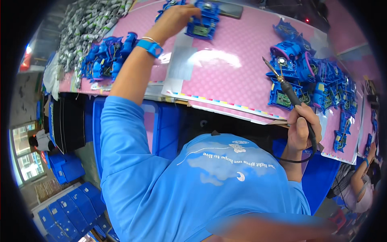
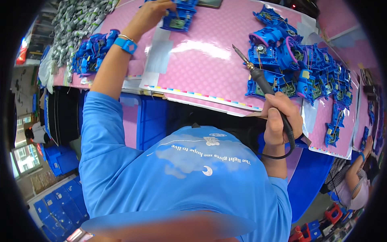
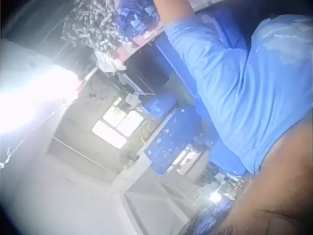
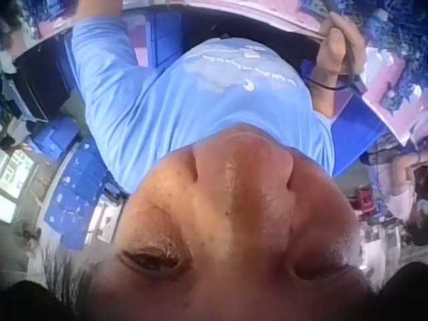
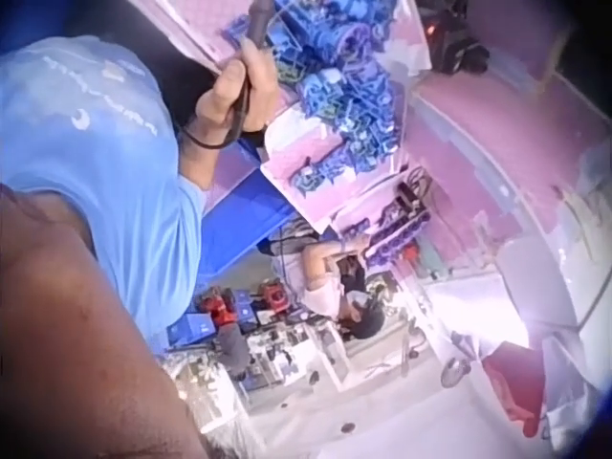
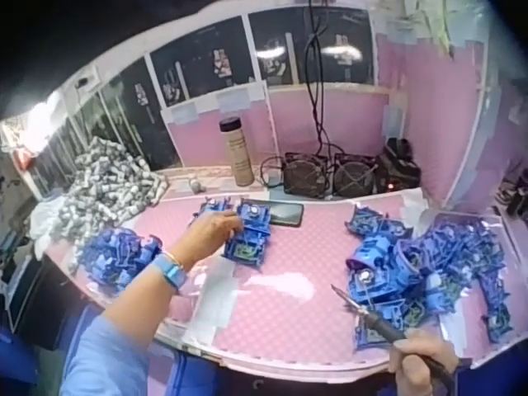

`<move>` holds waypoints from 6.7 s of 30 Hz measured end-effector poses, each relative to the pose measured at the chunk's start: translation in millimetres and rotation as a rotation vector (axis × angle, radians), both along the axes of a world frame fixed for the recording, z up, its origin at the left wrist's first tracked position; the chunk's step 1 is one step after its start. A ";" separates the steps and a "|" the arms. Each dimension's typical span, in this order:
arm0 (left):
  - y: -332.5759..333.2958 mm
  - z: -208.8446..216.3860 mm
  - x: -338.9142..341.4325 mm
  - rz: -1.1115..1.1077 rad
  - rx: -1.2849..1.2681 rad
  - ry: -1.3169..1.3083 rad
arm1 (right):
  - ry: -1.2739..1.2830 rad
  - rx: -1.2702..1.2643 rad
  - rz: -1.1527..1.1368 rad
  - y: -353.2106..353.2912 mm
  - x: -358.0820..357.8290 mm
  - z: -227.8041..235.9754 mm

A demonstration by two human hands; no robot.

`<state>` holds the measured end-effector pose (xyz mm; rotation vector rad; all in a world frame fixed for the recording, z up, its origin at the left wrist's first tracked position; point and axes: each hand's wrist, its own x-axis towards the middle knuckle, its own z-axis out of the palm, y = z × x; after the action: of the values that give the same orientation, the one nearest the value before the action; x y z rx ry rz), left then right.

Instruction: Soldering wires to small blue electronic fan components on a factory assembly line.

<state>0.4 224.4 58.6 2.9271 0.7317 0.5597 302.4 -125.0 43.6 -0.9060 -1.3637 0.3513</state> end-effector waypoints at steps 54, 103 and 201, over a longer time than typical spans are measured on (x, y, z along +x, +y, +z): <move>-243.3 -27.6 19.4 0.310 -1.447 -1.309 | -0.426 -0.165 -0.135 42.4 -64.3 -39.9; -224.6 -44.1 36.3 0.449 -0.278 -0.764 | -0.319 -0.037 0.115 20.2 -43.0 -3.9; -193.9 -35.3 27.5 0.085 0.177 -0.362 | -0.005 -0.121 0.157 19.4 -41.2 -5.6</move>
<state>27.8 30.5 23.3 2.8298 0.7941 1.1794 261.3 -105.6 38.0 -0.9012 -1.4342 0.5574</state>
